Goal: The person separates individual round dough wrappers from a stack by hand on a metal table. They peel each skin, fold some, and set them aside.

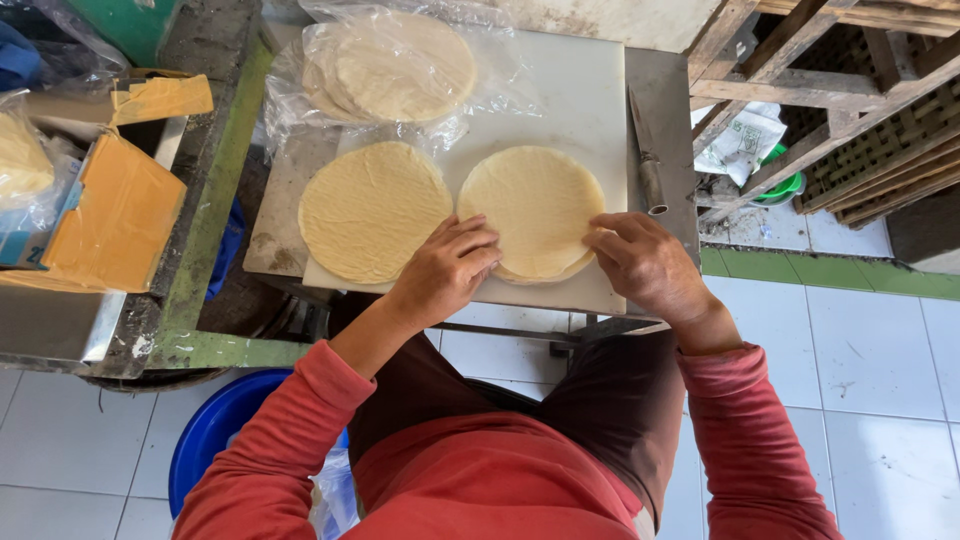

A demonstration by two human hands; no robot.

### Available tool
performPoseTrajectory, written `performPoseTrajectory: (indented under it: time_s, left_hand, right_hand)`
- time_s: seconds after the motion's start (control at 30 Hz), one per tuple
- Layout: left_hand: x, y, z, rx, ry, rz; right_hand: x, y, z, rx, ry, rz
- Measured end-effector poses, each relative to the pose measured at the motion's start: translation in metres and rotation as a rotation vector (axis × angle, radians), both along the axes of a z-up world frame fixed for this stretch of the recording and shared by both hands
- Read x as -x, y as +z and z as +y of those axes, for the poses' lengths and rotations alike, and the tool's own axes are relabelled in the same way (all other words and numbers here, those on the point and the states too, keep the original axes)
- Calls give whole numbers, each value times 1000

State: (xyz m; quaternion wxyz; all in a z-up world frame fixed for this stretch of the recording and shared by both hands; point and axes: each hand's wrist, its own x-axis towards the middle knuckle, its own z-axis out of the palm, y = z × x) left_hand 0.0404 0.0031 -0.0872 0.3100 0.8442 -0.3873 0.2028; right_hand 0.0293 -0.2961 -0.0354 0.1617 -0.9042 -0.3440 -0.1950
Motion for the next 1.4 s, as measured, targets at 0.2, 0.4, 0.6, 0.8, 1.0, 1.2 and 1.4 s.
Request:
performPoseTrajectory:
  time_s: [0.2, 0.4, 0.6, 0.8, 1.0, 1.2, 1.4]
  left_hand:
    - [2, 2, 3, -18, -21, -30]
    - [2, 7, 5, -59, -15, -56]
    - [5, 9, 3, -99, 28, -60]
    - [4, 3, -12, -153, 15, -153]
    - [8, 2, -12, -189, 18, -164]
    - [13, 1, -9, -289, -7, -37]
    - [16, -1, -7, -282, 5, -100]
  right_hand:
    - [1, 3, -1, 15, 15, -14]
    - [1, 5, 0, 10, 36, 5]
    - [2, 10, 0, 27, 29, 19]
    - [-1, 4, 2, 70, -4, -56]
    - [-25, -29, 53, 44, -17, -231]
    - [-48, -56, 94, 212, -161, 429]
    - [-59, -64, 55, 240, -312, 393]
